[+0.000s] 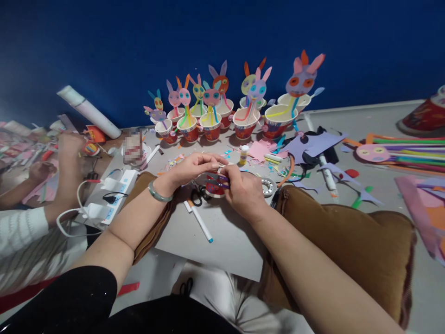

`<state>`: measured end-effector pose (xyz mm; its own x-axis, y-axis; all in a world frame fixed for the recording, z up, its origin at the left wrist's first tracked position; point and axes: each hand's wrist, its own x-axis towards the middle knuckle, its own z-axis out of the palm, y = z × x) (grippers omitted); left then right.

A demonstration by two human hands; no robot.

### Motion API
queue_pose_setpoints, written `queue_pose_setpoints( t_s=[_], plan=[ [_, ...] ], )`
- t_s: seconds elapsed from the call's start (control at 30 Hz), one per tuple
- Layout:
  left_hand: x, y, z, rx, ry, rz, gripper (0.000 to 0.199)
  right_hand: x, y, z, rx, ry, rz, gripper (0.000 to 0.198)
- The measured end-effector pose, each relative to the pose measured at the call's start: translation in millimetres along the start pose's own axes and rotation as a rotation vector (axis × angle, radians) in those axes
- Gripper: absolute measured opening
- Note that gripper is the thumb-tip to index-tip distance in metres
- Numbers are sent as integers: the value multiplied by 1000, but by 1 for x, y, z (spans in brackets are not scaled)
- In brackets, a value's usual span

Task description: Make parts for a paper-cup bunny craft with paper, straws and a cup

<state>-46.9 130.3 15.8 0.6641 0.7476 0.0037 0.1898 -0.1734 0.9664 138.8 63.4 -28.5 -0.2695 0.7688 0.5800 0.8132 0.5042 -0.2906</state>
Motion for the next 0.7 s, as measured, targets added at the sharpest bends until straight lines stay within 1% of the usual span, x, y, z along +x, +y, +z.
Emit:
queue_pose_setpoints(
  t_s=[0.2, 0.3, 0.4, 0.53, 0.63, 0.7],
  plan=[
    [0, 0, -1, -14, 27, 7, 42, -1, 0, 0, 67, 4, 4, 32],
    [0, -1, 0, -4, 33, 17, 40, 0, 0, 0, 39, -26, -8, 30],
    [0, 1, -1, -2, 33, 9, 39, 0, 1, 1, 24, -49, 9, 27],
    [-1, 4, -2, -5, 42, -9, 39, -1, 1, 0, 51, -23, 22, 30],
    [-1, 5, -3, -2, 43, 2, 40, -1, 0, 0, 51, -11, 29, 34],
    [-1, 4, -2, 2, 39, 14, 42, 0, 0, -1, 46, -10, 13, 33]
  ],
)
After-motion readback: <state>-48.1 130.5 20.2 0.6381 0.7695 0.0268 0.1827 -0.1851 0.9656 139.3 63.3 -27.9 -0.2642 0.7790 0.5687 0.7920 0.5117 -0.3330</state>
